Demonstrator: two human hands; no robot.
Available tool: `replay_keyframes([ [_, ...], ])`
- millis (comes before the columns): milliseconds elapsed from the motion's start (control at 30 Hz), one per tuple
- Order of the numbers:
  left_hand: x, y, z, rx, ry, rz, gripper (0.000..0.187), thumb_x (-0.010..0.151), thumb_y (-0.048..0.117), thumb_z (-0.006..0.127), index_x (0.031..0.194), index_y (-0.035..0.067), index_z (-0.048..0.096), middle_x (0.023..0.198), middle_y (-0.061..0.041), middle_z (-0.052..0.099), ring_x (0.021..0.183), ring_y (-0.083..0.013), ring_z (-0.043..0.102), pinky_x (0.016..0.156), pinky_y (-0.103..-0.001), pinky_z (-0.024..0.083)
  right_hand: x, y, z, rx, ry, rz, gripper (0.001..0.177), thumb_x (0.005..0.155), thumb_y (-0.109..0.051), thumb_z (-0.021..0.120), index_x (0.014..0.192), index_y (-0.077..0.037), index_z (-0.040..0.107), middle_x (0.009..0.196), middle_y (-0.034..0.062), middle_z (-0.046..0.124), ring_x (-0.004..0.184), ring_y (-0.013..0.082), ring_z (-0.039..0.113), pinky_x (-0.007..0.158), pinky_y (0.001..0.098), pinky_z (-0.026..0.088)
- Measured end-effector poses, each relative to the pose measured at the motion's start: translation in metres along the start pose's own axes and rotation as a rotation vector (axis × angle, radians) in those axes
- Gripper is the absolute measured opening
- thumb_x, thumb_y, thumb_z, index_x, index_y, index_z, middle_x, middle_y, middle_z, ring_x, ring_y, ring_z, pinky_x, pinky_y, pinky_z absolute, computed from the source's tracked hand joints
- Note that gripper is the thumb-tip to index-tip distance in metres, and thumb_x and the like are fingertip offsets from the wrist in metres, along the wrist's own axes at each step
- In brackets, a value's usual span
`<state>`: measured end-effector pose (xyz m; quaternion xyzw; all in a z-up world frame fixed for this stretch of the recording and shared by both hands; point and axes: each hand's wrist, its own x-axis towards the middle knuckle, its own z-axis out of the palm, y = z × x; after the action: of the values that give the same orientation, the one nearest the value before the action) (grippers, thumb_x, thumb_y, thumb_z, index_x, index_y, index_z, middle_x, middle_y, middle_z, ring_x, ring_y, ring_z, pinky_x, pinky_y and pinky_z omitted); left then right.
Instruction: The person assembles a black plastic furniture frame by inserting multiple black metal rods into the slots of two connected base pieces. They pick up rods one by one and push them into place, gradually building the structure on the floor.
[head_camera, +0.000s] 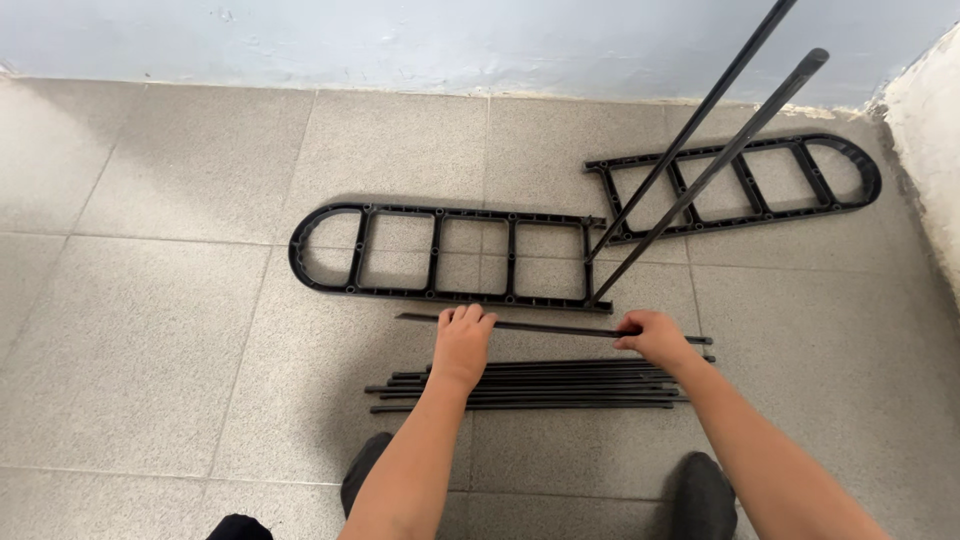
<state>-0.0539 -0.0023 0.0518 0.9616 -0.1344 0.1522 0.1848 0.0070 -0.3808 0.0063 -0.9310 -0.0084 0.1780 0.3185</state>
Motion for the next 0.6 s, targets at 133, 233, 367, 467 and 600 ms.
replay_keyframes([
  [133, 0.009, 0.007, -0.014, 0.065, 0.306, -0.106, 0.037, 0.082, 0.016, 0.066, 0.118, 0.01, 0.067, 0.121, -0.013, 0.06, 0.12, -0.0299, 0.054, 0.104, -0.053, 0.036, -0.009, -0.01, -0.008, 0.081, 0.013, 0.039, 0.028, 0.075, -0.021, 0.086, 0.098, -0.008, 0.077, 0.092, 0.0069, 0.078, 0.087, 0.0192, 0.07, 0.081, 0.035, 0.055],
  [233, 0.016, 0.012, -0.01, 0.024, 0.431, -0.324, 0.04, 0.085, 0.025, 0.073, 0.116, 0.004, 0.06, 0.124, -0.017, 0.059, 0.12, -0.0331, 0.053, 0.102, -0.053, 0.037, -0.011, -0.027, 0.0, 0.247, 0.035, 0.034, 0.027, 0.077, -0.02, 0.086, 0.099, -0.007, 0.077, 0.092, 0.0059, 0.078, 0.087, 0.0159, 0.069, 0.081, 0.0322, 0.054],
  [367, 0.035, 0.016, 0.003, -0.56, 0.277, -0.439, 0.037, 0.094, 0.024, 0.077, 0.122, 0.006, 0.061, 0.117, -0.011, 0.064, 0.107, -0.0243, 0.063, 0.097, -0.037, 0.053, -0.003, -0.075, 0.024, 0.598, -0.006, 0.023, 0.023, 0.081, -0.015, 0.084, 0.099, -0.004, 0.076, 0.093, 0.005, 0.075, 0.088, 0.0136, 0.066, 0.083, 0.0289, 0.052],
  [467, 0.052, 0.028, 0.008, -0.829, 0.187, -0.277, 0.04, 0.09, 0.019, 0.077, 0.126, 0.007, 0.065, 0.113, -0.009, 0.07, 0.087, -0.0228, 0.067, 0.081, -0.033, 0.055, -0.002, -0.118, 0.036, 0.706, -0.021, 0.033, 0.02, 0.082, -0.014, 0.082, 0.1, -0.005, 0.075, 0.095, 0.0038, 0.074, 0.09, 0.0129, 0.066, 0.085, 0.0277, 0.051],
  [600, 0.08, 0.033, 0.005, -0.954, 0.109, -0.455, 0.027, 0.085, 0.012, 0.081, 0.109, 0.005, 0.072, 0.096, -0.01, 0.071, 0.081, -0.022, 0.068, 0.072, -0.035, 0.056, 0.001, -0.168, 0.039, 0.786, 0.015, -0.058, 0.023, 0.084, -0.014, 0.083, 0.101, -0.002, 0.073, 0.094, 0.0077, 0.071, 0.089, 0.0172, 0.064, 0.083, 0.033, 0.052],
])
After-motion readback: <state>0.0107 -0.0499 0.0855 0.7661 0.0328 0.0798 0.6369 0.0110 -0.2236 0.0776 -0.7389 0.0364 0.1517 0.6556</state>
